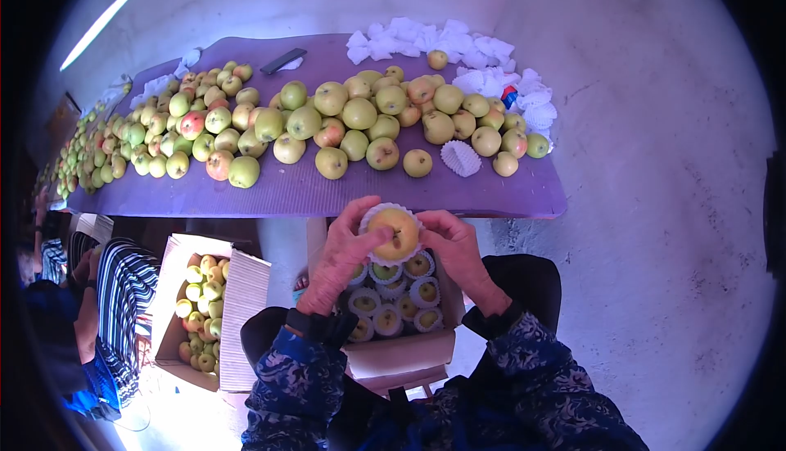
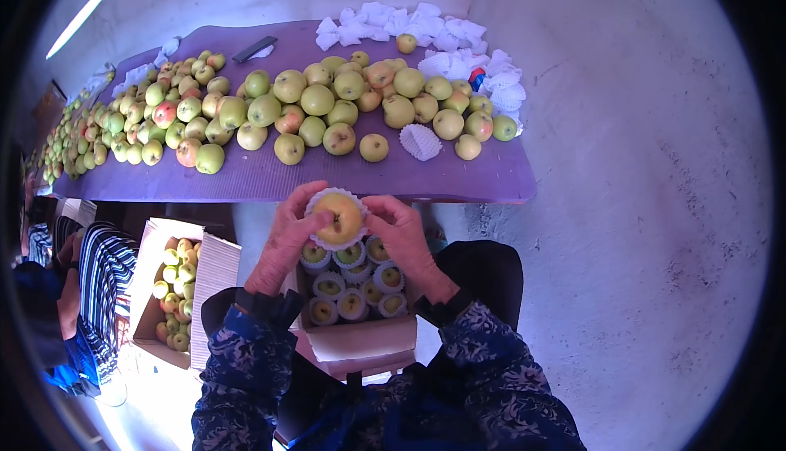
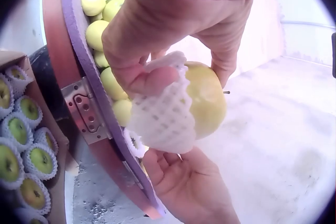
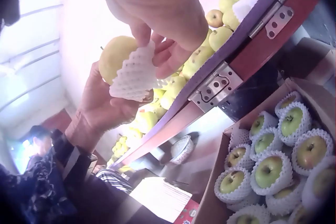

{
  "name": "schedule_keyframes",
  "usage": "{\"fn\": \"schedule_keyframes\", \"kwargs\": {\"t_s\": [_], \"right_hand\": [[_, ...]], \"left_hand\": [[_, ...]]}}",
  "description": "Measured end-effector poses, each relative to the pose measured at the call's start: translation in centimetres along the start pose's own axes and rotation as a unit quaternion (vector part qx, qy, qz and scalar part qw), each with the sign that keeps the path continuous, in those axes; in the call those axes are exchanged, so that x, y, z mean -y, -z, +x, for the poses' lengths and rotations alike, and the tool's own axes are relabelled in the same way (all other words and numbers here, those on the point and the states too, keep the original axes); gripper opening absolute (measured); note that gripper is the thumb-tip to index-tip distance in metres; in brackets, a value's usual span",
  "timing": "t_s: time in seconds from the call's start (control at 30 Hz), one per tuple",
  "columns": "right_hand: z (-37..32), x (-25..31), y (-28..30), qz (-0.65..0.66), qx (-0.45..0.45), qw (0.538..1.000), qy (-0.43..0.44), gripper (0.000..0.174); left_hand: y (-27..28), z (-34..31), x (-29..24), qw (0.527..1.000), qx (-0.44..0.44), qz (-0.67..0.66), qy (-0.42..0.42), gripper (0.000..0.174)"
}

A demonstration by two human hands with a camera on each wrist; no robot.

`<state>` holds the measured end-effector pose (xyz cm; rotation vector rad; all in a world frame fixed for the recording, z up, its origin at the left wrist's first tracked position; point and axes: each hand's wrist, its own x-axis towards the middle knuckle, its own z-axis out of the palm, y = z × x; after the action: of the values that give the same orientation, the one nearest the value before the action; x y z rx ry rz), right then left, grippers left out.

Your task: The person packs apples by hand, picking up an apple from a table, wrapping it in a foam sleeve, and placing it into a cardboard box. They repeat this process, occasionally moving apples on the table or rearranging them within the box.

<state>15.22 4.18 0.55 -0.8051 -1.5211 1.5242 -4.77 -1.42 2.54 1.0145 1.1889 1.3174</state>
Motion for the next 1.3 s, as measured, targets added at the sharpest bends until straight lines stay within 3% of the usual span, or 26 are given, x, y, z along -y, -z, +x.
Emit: {"fn": "schedule_keyframes", "kwargs": {"t_s": [0.17, 0.3, 0.47, 0.7, 0.97, 1.2, 1.3], "right_hand": [[-0.7, 1.5, -0.6, -0.033, -0.065, 0.997, 0.030, 0.022], [-1.3, 1.4, -0.7, -0.022, -0.091, 0.995, 0.032, 0.020], [-1.4, 0.8, -0.4, -0.163, -0.089, 0.977, 0.108, 0.021], [-1.5, 1.9, -0.6, -0.286, -0.062, 0.934, 0.204, 0.028], [-1.4, 0.1, -0.9, -0.191, -0.131, 0.967, 0.104, 0.037], [-0.6, -1.6, -1.0, -0.091, -0.131, 0.987, 0.034, 0.036], [-0.6, -1.2, -1.1, -0.113, -0.128, 0.984, 0.041, 0.031]], "left_hand": [[-0.5, 0.0, 0.1, 0.999, -0.021, 0.026, -0.002, 0.064], [-0.6, 0.3, 0.6, 0.999, 0.027, 0.046, 0.005, 0.064], [-1.0, 0.2, 1.5, 0.994, 0.104, -0.001, 0.040, 0.068], [-1.4, -0.1, 1.2, 0.994, 0.104, 0.022, 0.037, 0.067], [-2.1, -0.1, 0.8, 0.996, 0.038, -0.078, 0.011, 0.061], [-2.4, 0.2, 2.0, 0.999, -0.014, -0.036, -0.001, 0.060], [-2.3, 0.2, 2.0, 0.999, -0.034, 0.013, -0.001, 0.061]]}}
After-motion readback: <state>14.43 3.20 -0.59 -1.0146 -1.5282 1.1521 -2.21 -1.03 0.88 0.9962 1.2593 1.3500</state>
